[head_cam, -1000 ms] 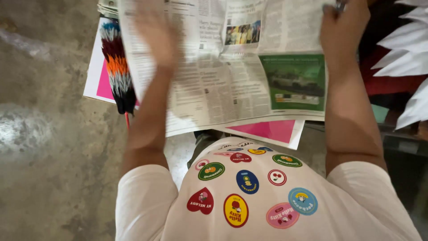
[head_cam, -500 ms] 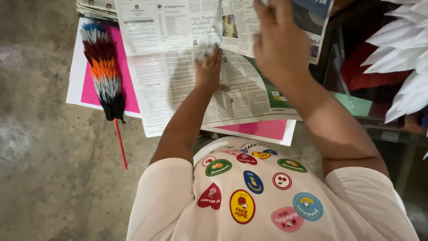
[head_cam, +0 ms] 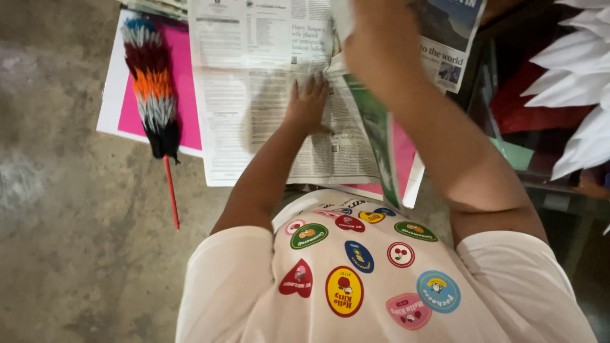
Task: Cleaning dust off old newspapers using a duster.
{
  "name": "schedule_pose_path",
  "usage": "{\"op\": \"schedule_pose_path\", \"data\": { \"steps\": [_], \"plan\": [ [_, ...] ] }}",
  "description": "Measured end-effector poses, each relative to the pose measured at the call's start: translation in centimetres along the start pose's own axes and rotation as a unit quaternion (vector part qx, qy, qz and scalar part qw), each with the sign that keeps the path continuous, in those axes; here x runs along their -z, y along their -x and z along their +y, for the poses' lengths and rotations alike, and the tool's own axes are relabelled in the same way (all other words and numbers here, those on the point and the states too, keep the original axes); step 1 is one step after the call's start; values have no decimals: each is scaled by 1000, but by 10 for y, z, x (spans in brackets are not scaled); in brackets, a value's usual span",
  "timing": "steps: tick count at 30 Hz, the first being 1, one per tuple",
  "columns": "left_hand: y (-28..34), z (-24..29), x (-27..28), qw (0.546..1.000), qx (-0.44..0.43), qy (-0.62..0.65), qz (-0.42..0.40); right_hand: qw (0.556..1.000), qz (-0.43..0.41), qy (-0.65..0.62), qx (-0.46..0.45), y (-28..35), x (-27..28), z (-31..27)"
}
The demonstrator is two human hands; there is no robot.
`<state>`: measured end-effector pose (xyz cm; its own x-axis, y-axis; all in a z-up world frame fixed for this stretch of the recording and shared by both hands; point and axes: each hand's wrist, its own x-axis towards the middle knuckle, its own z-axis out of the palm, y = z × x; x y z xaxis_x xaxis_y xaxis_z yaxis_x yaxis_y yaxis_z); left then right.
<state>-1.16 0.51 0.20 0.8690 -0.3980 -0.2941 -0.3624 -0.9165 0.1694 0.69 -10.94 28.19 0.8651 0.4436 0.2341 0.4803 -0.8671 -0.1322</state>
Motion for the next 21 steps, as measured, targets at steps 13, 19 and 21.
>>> {"op": "schedule_pose_path", "data": {
  "steps": [13,19,21],
  "plan": [
    [287,-186,-207,710,654,258,45,979,151,71,120,18,-50,113],
    [306,-94,-160,717,602,180,302,977,143,65,143,22,-56,121],
    [313,-38,-134,769,533,179,306,976,142,65,149,22,-59,125]
  ]
}}
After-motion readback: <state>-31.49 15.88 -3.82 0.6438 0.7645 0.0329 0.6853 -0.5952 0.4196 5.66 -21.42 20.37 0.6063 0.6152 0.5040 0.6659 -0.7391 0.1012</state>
